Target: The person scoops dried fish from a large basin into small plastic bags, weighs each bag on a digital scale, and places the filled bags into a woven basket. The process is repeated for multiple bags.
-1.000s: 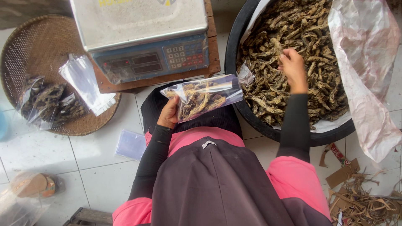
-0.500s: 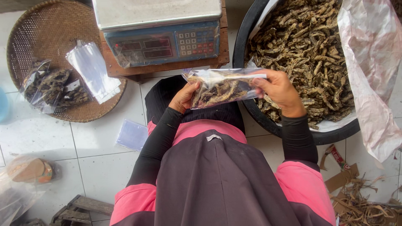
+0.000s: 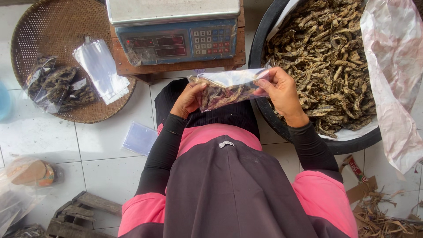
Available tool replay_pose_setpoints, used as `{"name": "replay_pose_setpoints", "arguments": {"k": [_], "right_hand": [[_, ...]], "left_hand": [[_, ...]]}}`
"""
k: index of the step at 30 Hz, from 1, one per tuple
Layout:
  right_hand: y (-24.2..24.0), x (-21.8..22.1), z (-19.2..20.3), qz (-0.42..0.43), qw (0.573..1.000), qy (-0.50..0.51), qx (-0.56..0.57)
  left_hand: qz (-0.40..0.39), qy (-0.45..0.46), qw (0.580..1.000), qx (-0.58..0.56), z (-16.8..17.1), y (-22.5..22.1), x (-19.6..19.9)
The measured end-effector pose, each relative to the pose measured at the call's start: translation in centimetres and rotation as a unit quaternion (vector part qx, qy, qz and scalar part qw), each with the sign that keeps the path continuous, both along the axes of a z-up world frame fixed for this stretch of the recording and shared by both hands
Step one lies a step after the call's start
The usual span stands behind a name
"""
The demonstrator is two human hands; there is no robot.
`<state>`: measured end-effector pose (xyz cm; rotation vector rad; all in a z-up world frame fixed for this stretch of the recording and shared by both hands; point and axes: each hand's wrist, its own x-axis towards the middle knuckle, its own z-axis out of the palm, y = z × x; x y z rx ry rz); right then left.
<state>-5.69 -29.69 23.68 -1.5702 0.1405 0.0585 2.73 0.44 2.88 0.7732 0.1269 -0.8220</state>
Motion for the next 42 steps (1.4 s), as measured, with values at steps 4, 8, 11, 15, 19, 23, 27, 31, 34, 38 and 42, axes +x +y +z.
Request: {"name": "replay_pose_setpoints", "arguments": {"k": [4, 8, 11, 15, 19, 23, 27, 31, 34, 38, 42], "right_hand": [[0.0, -0.3, -0.5, 0.017, 0.992, 0.068, 0.107], [-0.6, -0.6, -1.0, 0.029, 0.99, 0.056, 0.123], [-1.1, -0.8, -1.3, 0.034, 0.983, 0.043, 0.178], [-0.5, -0.6, -1.5, 0.044, 0.984, 0.058, 0.165], [0.9, -0.5, -1.3, 0.091, 0.979, 0.123, 0.134], [1.5, -0.5, -0.8, 0.162, 0.981, 0.107, 0.002], [2.1, -0.4, -0.9, 0.185, 0.98, 0.075, -0.019], [2.4, -0.2, -0.7, 0.124, 0.992, -0.023, -0.024], [1.5, 0.1, 0.4, 0.215, 0.936, -0.157, -0.23], [1.2, 0.5, 1.6, 0.326, 0.873, -0.227, -0.282], [1.8, 0.6, 2.0, 0.365, 0.869, -0.189, -0.275]], "left_hand": [[-0.028, 0.045, 0.997, -0.059, 0.7, 0.1, -0.4], [-0.037, 0.05, 0.997, -0.048, 3.2, 0.1, -0.5], [-0.03, 0.052, 0.996, -0.059, 4.5, -0.1, -0.6], [-0.051, 0.06, 0.996, -0.047, 5.5, -0.1, -0.6], [-0.069, 0.031, 0.996, -0.053, 5.1, -0.3, -1.0], [-0.06, 0.045, 0.997, -0.036, 3.2, 0.1, -1.4], [-0.026, 0.06, 0.995, -0.069, 0.9, 0.6, -1.5], [0.0, 0.078, 0.993, -0.086, -0.5, 0.7, -1.2], [-0.017, 0.083, 0.991, -0.099, -0.7, 0.4, -1.5], [-0.028, 0.088, 0.992, -0.091, -0.7, 0.3, -2.1], [-0.04, 0.077, 0.99, -0.112, -1.2, 0.3, -2.8]]}}
